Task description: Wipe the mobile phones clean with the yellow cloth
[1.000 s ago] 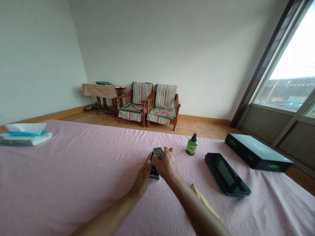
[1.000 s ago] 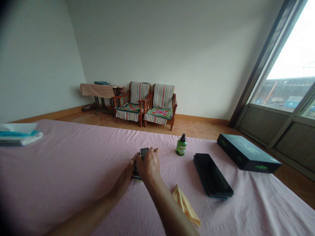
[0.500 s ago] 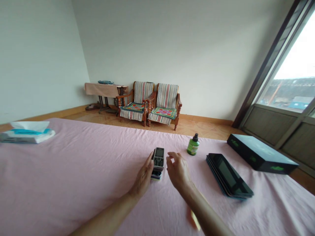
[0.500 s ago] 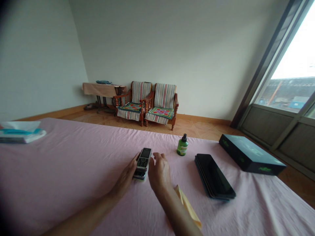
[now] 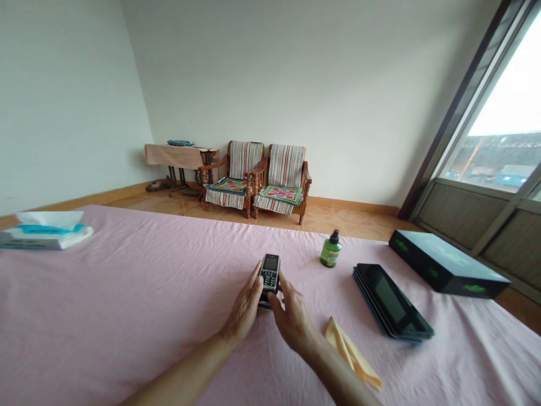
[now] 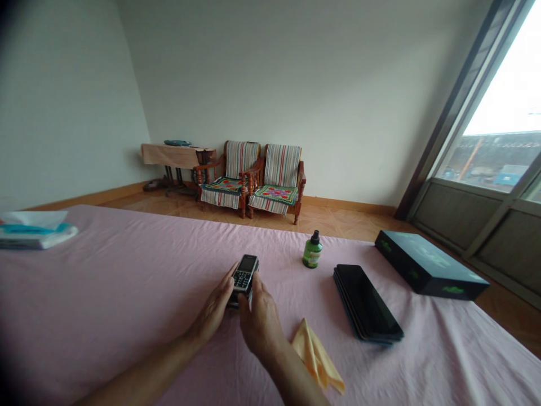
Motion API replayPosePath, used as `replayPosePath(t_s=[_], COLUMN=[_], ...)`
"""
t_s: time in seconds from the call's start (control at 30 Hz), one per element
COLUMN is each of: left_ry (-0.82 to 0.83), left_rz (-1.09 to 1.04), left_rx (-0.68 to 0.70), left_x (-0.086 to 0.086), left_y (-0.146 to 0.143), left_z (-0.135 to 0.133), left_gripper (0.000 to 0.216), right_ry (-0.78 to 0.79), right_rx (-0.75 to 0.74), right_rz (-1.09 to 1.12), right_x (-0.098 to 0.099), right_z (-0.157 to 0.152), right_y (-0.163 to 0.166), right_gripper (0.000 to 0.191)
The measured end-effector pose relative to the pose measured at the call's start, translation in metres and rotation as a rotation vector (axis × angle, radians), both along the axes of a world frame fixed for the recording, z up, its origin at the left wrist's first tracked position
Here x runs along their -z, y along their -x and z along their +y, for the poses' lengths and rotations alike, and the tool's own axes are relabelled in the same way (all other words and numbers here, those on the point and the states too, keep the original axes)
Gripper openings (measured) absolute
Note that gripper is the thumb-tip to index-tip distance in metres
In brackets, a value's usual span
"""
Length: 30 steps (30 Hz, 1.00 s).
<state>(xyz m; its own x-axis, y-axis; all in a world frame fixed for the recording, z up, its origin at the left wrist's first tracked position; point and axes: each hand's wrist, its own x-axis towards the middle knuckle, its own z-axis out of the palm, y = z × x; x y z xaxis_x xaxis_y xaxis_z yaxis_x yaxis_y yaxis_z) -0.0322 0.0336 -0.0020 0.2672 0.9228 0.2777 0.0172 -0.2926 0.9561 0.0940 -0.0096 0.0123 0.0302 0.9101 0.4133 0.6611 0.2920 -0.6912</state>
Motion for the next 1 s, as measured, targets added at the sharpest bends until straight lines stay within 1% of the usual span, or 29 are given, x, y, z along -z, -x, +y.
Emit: replayPosePath(t_s=[0.07, 0.13, 0.23, 0.33, 0.4, 0.43, 0.47, 0.53, 0.7, 0.83, 1.0], left_ry=[0.006, 0.018, 0.039, 0.049, 0.059, 0.067, 0.076, 0.095, 0.124, 0.118, 0.086], left_rz=[-0.002, -0.009, -0.028, -0.047, -0.064, -0.073, -0.083, -0.098, -0.101, -0.100, -0.084], left_rx=[-0.002, -0.011, -0.039, -0.056, -0.064, -0.071, -0.078, -0.090, -0.091, -0.089, -0.084], left_x=[0.000, 0.002, 0.007, 0.012, 0.012, 0.011, 0.010, 0.007, 0.006, 0.010, 0.013], left_y=[0.000, 0.000, 0.001, 0.001, 0.001, 0.001, 0.001, 0.001, 0.002, 0.002, 0.002], left_z=[0.000, 0.002, 0.007, 0.010, 0.009, 0.008, 0.007, 0.005, 0.005, 0.008, 0.011], left_gripper=[0.065, 0.066, 0.067, 0.068, 0.067, 0.066, 0.066, 0.066, 0.064, 0.067, 0.067], right_ry=[0.006, 0.013, 0.023, 0.060, 0.115, 0.214, 0.252, 0.320, 0.351, 0.332, 0.277], right_rx=[0.070, 0.171, 0.362, 0.578, 0.711, 0.801, 0.849, 0.914, 0.947, 0.980, 1.006], right_rz=[-0.048, -0.104, -0.208, -0.316, -0.387, -0.497, -0.520, -0.554, -0.542, -0.560, -0.617], right_x=[0.005, 0.008, 0.005, 0.000, -0.001, 0.000, 0.002, 0.006, 0.010, 0.009, 0.005], right_z=[-0.002, -0.005, -0.015, -0.030, -0.041, -0.044, -0.047, -0.049, -0.045, -0.044, -0.049], right_y=[-0.010, -0.031, -0.083, -0.140, -0.168, -0.178, -0.185, -0.193, -0.195, -0.195, -0.193], right_gripper=[0.045, 0.044, 0.043, 0.051, 0.061, 0.064, 0.067, 0.070, 0.075, 0.079, 0.081])
